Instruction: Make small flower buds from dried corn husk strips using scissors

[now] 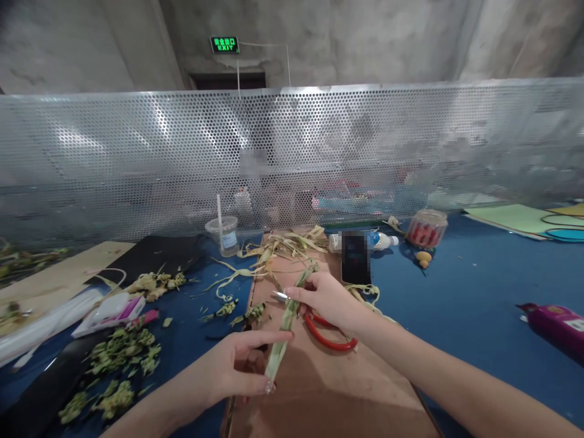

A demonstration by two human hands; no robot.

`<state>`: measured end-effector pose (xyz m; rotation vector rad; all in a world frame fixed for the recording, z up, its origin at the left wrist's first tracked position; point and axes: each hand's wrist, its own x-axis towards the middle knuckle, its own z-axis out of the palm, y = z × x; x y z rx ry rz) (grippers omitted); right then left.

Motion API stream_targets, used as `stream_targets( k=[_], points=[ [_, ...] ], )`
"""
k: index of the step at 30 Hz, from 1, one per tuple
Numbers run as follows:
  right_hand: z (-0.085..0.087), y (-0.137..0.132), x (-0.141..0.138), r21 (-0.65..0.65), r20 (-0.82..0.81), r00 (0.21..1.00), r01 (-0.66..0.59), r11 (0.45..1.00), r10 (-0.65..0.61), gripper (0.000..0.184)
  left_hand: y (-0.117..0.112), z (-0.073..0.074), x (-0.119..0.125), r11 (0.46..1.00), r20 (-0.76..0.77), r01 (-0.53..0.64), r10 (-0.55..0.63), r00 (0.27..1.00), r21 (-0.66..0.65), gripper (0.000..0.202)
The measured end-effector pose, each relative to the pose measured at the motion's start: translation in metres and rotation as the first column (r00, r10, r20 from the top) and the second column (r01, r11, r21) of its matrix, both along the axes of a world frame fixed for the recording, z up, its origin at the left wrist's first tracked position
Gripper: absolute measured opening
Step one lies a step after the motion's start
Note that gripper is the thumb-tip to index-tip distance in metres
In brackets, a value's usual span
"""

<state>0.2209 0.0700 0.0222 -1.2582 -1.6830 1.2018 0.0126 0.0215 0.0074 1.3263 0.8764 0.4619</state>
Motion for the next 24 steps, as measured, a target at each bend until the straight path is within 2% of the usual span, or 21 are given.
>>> stream_targets(
  k=[4, 9, 13, 16, 22, 24],
  points=[
    [-0.002, 0.003, -0.001, 0.015, 0.005, 1.0, -0.027, 1.0, 0.027, 0.032, 0.001, -0.003, 0.003, 1.0, 0.004, -0.018, 0.018, 1.0, 0.002, 0.057],
    [0.004, -0.001, -0.001, 0.039, 0.049, 0.998, -0.049, 0.998, 0.047, 0.033, -0.002, 0.001, 0.005, 1.0, 0.043, -0.011, 0.012, 0.999, -0.024, 0.05],
    [0.012, -0.006, -0.002, 0.041, 0.084, 0.995, -0.064, 0.997, 0.06, 0.034, -0.002, 0.0, 0.007, 0.994, 0.063, -0.11, 0.109, 0.992, 0.015, 0.037],
    [0.011, -0.006, -0.006, 0.073, 0.058, 0.994, -0.094, 0.993, 0.09, 0.036, -0.001, -0.006, 0.008, 0.988, 0.055, -0.156, 0.155, 0.986, 0.014, 0.035],
    [-0.003, 0.013, -0.003, 0.026, 0.069, 0.991, -0.118, 0.993, 0.116, 0.041, -0.002, -0.011, 0.01, 0.962, 0.199, -0.164, 0.209, 0.957, -0.22, 0.035],
    [-0.005, 0.023, 0.008, 0.056, 0.157, 0.974, -0.174, 0.983, 0.164, 0.043, -0.001, -0.009, 0.009, 0.95, 0.268, -0.167, 0.239, 0.933, -0.265, 0.033]
  ],
)
